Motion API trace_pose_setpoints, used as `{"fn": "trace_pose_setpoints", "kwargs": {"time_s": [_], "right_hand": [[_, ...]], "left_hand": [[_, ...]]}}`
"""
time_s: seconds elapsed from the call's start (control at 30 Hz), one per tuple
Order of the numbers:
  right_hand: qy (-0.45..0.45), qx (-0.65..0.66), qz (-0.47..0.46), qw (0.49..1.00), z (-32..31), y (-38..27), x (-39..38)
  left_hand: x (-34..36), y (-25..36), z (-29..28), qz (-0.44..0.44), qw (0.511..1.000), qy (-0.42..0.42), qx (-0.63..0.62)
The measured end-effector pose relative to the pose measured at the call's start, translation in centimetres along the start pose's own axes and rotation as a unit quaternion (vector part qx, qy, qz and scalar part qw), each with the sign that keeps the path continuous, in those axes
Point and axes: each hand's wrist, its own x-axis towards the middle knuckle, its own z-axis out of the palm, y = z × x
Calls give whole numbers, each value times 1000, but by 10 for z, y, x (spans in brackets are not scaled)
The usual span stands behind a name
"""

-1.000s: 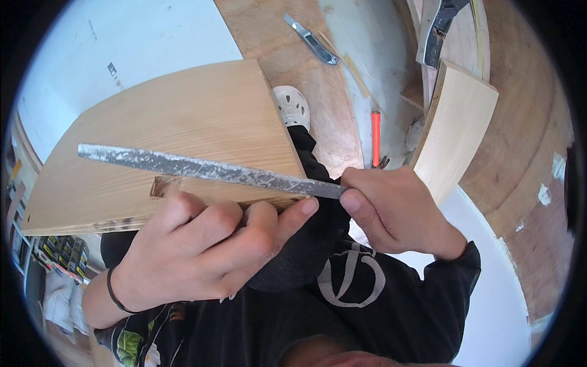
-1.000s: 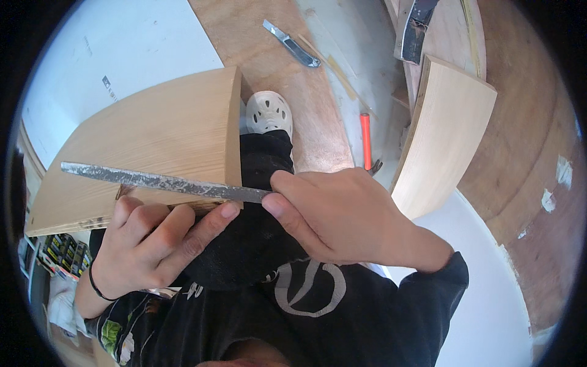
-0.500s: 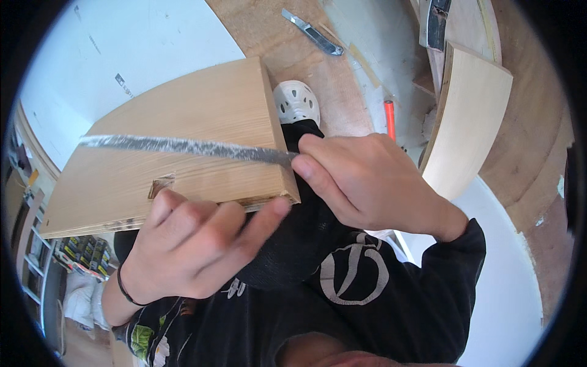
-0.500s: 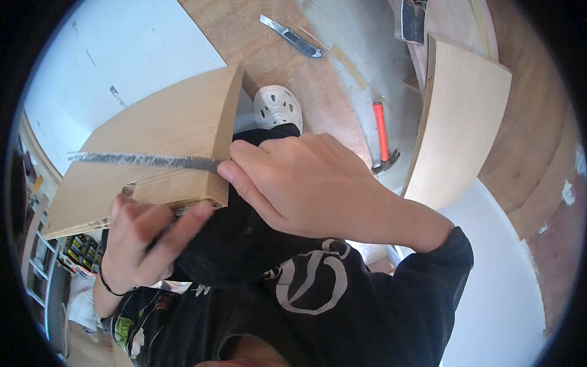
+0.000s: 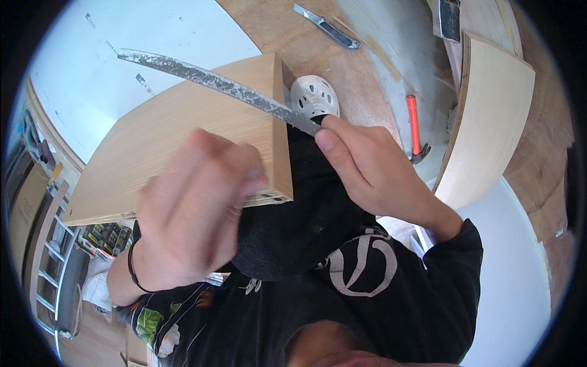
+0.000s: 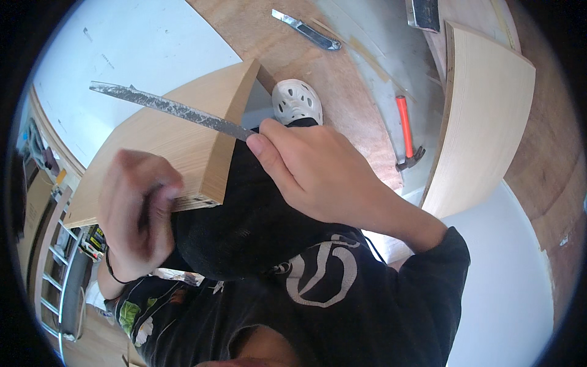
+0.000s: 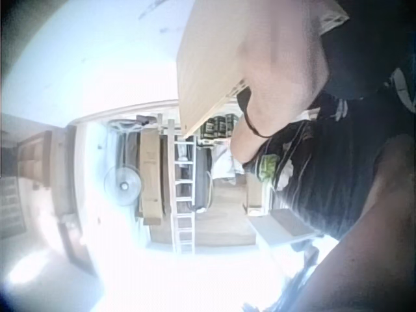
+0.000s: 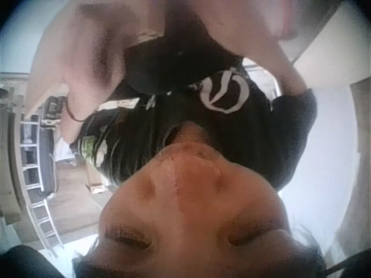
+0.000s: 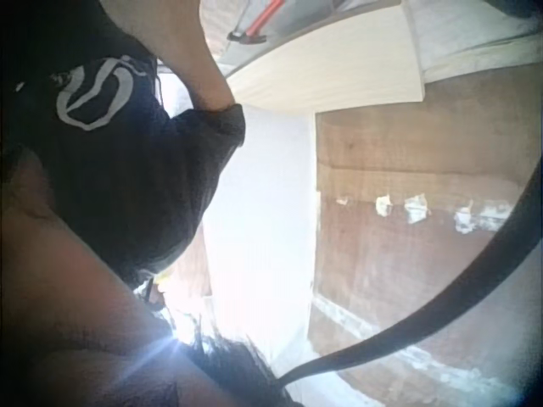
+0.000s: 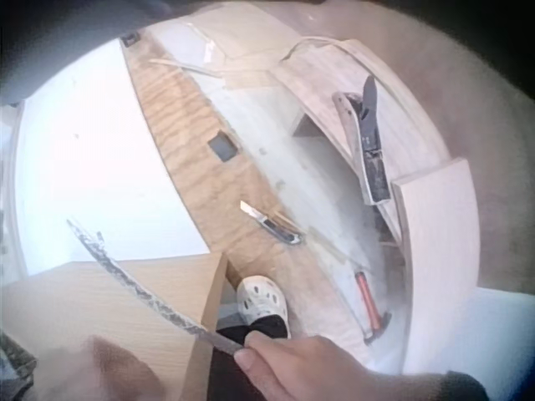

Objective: The person holds a curved wooden board and uses a metal file to smooth its edges. They switch to a utility knife to scrape and refine the edge, then return to filing. The process repeats with alternating tools to shape the wood.

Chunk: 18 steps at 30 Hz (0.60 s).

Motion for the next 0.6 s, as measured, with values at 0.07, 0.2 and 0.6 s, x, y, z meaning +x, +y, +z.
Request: {"fn": "trace_pose_setpoints", "kwargs": {"time_s": [0.07,0.2,0.6], "right_hand": [[-9,-2,-7,1000,-4,-3,-5],[-37,-39,-50,997,-9,-10,-13],[-112,-130,-38,984,-19,-40,-8]], "left_hand": [[-4,-6,1,11,997,71,11],[-16,-8,-6,47,992,90,73],[-46,-21,3,187,943,70,265]]}}
